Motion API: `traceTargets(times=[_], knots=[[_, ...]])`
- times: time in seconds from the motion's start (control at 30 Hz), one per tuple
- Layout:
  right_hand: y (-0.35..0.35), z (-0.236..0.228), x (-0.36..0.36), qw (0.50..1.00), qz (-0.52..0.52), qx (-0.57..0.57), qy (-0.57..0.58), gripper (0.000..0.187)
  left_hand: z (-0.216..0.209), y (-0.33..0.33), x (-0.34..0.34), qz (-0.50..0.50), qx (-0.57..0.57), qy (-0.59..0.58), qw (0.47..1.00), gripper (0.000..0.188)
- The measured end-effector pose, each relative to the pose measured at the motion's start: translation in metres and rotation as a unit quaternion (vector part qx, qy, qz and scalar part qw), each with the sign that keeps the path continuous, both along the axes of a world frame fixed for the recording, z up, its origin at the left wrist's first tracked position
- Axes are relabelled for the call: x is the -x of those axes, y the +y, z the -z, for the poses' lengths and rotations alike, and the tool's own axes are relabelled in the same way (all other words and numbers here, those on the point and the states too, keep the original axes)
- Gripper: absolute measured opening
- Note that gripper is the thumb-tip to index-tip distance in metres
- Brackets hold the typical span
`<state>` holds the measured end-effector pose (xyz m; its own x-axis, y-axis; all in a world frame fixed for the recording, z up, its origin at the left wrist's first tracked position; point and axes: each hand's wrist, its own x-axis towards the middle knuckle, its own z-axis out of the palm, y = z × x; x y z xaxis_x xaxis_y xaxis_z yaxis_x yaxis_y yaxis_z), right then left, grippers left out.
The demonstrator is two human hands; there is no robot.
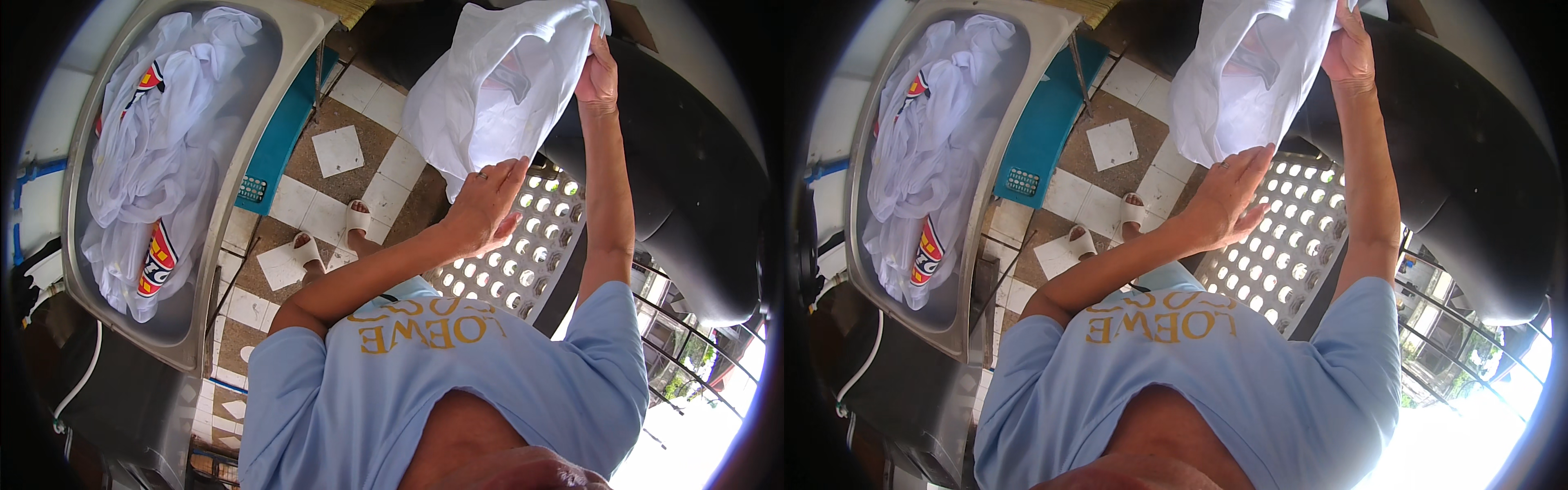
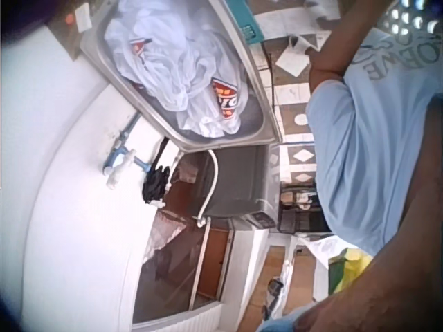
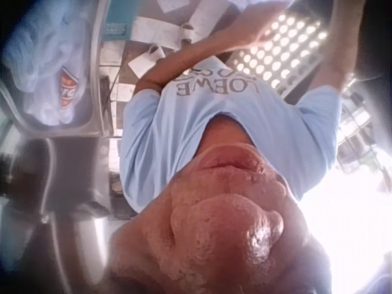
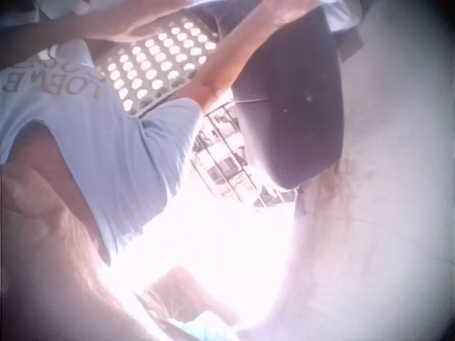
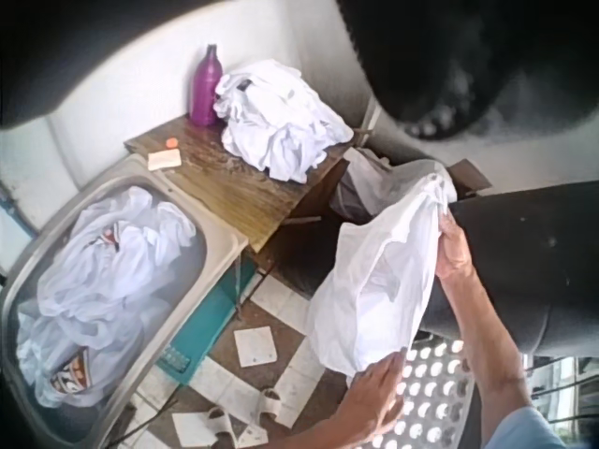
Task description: The person washes white shirts in a sink by hand, applying a bar of soap to the fabric and pouring liquid from a purple bottle into the sink.
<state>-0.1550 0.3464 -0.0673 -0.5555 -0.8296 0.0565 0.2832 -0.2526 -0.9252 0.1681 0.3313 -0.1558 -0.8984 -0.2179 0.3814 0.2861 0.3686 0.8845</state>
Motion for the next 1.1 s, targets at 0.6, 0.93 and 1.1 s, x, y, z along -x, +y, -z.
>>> traceTargets(times=[0.6,0.93,1.1], knots=[[-0.01,-0.048,-0.109,0.98,0.05,-0.099,0.162,0.031,-0.02,-0.043,-0.039,0.07,-0.284,-0.094,0.952,0.048],[-0.023,-0.098,-0.156,0.968,0.085,-0.09,0.219,0.022,-0.058,-0.16,-0.062,0.179,-0.299,-0.148,0.925,0.035],[-0.028,-0.111,-0.16,0.965,0.085,-0.063,0.238,0.024,-0.087,-0.171,-0.077,0.169,-0.343,-0.126,0.915,0.032]])
